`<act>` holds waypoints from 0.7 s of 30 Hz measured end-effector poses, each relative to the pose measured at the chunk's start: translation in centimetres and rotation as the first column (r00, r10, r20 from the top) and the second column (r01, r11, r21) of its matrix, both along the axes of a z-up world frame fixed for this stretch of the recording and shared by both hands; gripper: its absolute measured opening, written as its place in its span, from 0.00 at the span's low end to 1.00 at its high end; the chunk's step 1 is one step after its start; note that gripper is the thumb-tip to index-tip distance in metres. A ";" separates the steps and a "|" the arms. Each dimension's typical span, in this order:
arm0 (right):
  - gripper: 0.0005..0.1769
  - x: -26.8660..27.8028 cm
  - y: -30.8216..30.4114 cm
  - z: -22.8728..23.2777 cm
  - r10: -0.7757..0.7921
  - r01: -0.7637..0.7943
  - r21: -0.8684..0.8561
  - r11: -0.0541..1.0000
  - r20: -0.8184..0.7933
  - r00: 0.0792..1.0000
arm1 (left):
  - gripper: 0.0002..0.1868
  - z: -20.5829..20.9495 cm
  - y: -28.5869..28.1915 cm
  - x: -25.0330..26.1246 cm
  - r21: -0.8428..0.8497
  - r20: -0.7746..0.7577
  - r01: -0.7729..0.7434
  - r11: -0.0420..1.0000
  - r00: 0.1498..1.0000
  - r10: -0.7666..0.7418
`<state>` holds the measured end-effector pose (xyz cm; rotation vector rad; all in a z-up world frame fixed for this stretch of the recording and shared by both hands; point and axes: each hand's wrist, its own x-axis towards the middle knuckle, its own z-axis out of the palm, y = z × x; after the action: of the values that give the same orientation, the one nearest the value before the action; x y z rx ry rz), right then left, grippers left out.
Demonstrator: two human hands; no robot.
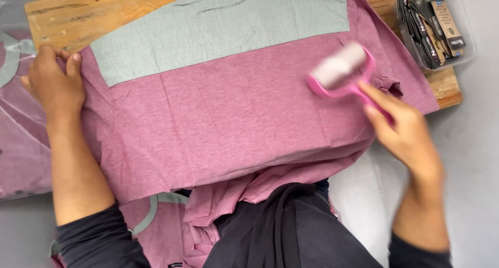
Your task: The person uses a pink lint roller to remove lint from a pink shirt with light green trim. They roll the sleeve, the back, and the front of the shirt on a wooden table, then fold the shirt and continue rolling the main body.
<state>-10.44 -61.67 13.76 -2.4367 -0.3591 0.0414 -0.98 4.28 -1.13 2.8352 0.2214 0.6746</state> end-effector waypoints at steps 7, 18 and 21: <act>0.26 -5.8 -12.3 0.7 -0.117 0.069 -0.286 0.956 -0.153 0.981 | 0.23 7.5 -3.8 -6.6 -0.023 0.000 0.127 0.992 0.992 -0.127; 0.22 7.5 13.2 4.2 0.535 -0.447 -0.626 0.638 -0.058 0.843 | 0.22 5.4 -14.6 -25.9 -0.256 -0.104 -0.330 0.909 0.944 0.314; 0.25 8.6 21.1 4.4 0.557 -0.591 -0.578 0.563 -0.263 0.788 | 0.21 4.7 -15.2 -26.0 -0.285 -0.035 -0.356 0.890 0.932 0.362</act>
<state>-1.84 -40.55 18.12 -2.8383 -1.3074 0.6115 -27.00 -10.92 3.55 2.5249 0.7906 0.6739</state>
